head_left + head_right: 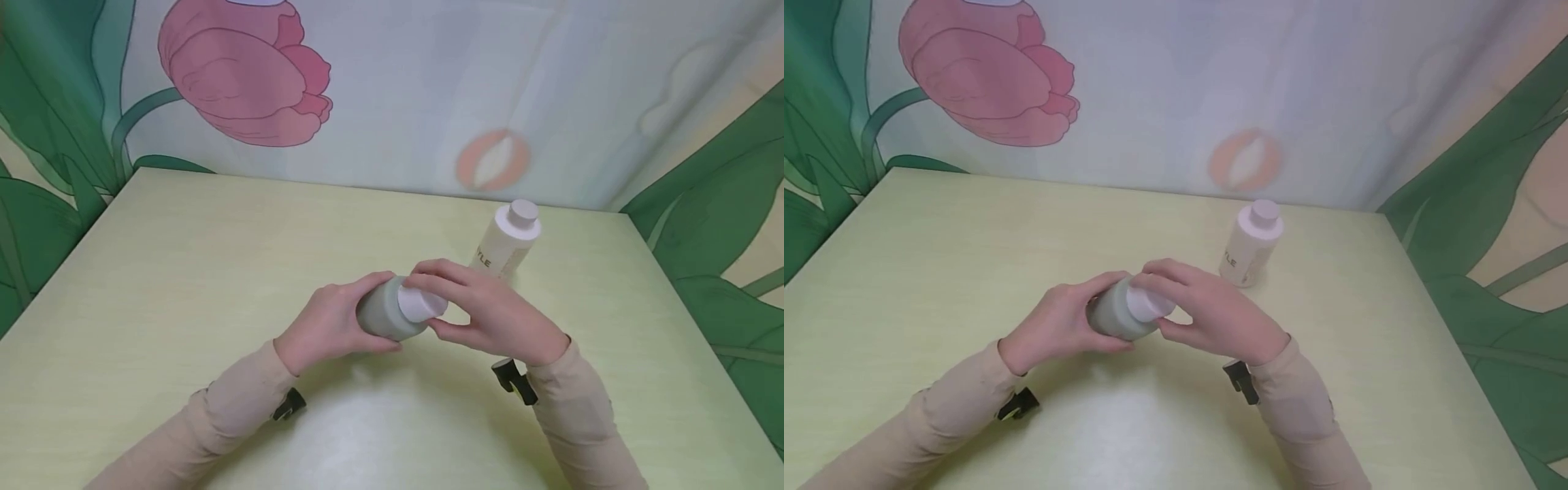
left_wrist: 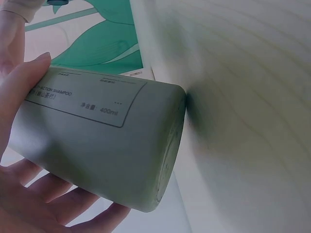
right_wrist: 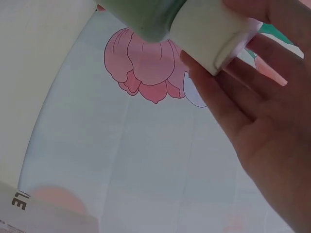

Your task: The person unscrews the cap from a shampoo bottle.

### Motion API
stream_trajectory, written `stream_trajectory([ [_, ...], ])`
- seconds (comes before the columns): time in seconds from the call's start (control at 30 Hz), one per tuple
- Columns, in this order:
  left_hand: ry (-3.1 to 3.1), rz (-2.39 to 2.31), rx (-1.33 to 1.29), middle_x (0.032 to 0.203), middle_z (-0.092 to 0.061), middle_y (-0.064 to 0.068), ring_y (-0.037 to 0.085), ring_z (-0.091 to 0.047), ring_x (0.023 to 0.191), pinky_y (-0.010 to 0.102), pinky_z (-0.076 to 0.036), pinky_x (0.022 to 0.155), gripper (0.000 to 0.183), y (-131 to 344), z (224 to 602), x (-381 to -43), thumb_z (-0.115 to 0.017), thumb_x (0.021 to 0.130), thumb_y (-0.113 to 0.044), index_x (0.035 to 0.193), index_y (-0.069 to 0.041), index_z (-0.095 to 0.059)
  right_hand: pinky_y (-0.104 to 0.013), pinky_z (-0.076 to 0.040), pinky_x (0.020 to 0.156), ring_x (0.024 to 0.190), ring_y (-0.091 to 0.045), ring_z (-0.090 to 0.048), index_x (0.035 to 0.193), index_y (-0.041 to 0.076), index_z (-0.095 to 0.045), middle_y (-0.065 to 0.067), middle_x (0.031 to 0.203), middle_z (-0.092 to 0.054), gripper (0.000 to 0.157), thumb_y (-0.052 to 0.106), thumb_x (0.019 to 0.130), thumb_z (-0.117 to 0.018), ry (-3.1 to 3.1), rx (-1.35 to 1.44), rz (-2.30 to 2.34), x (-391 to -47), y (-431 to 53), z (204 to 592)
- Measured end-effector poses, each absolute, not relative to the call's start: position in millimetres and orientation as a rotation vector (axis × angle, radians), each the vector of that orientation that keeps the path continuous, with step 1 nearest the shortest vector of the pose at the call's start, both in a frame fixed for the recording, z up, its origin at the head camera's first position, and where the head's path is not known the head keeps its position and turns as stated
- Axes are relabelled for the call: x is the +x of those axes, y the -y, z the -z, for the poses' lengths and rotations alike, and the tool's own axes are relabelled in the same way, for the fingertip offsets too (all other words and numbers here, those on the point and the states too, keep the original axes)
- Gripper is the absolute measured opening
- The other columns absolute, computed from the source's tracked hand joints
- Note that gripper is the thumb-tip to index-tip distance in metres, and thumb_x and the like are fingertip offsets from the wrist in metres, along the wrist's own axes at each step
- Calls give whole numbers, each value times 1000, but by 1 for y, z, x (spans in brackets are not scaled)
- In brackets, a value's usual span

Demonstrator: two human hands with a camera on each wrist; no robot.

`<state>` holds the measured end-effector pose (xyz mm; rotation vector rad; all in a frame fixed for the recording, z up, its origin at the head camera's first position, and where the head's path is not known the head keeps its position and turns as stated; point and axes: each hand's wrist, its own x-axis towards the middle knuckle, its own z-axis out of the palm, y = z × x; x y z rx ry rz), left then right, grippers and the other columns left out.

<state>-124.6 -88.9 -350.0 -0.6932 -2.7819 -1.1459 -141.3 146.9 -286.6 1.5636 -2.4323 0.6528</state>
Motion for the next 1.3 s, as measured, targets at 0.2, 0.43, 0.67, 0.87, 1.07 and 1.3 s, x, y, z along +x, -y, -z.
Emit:
stream_trajectory([
  [0.2, 2761, 1139, -693, 107, -70, 1, 17, -65, 91, 34, -50, 80, 76, 91, 348, -123, -90, 62, -35, 130, -23, -56, -32, -48, 100, 121, -19, -56, 137, 10, -50, -6, 136, -53, 57, 11, 85, -73, 2479, 1636, -677, -144, -146, 284],
  [0.43, 2743, 1131, -708, 107, -70, 2, 18, -66, 91, 35, -51, 80, 77, 90, 349, -123, -89, 63, -34, 130, -20, -55, -28, -52, 89, 103, -11, -62, 133, 10, -51, -1, 120, -63, 59, 31, 84, -75, 2593, 1389, -612, -140, -146, 282],
  [0.67, 2755, 1132, -715, 110, -69, 1, 18, -66, 94, 36, -51, 81, 77, 89, 348, -124, -90, 63, -36, 130, -23, -55, -31, -53, 92, 111, -19, -62, 133, 7, -54, -7, 128, -59, 50, 9, 85, -70, 2516, 1564, -691, -139, -148, 280],
  [0.87, 2735, 1105, -733, 110, -70, 2, 19, -66, 93, 36, -51, 81, 80, 88, 347, -125, -90, 62, -35, 132, -20, -54, -32, -49, 99, 120, -18, -58, 140, 11, -47, -4, 136, -55, 62, 23, 86, -74, 2587, 1460, -648, -138, -148, 278],
  [1.07, 2759, 1103, -729, 109, -70, 1, 18, -66, 93, 36, -52, 82, 78, 87, 347, -125, -90, 62, -36, 131, -21, -55, -28, -52, 89, 100, -12, -61, 125, 9, -57, 0, 117, -62, 45, 22, 86, -73, 2546, 1416, -631, -137, -149, 280],
  [1.3, 2770, 1113, -728, 109, -69, 1, 18, -65, 93, 35, -51, 82, 78, 87, 347, -124, -90, 62, -35, 131, -21, -55, -33, -49, 98, 117, -17, -58, 138, 11, -49, -3, 132, -57, 58, 22, 86, -73, 2530, 1476, -634, -137, -151, 280],
])
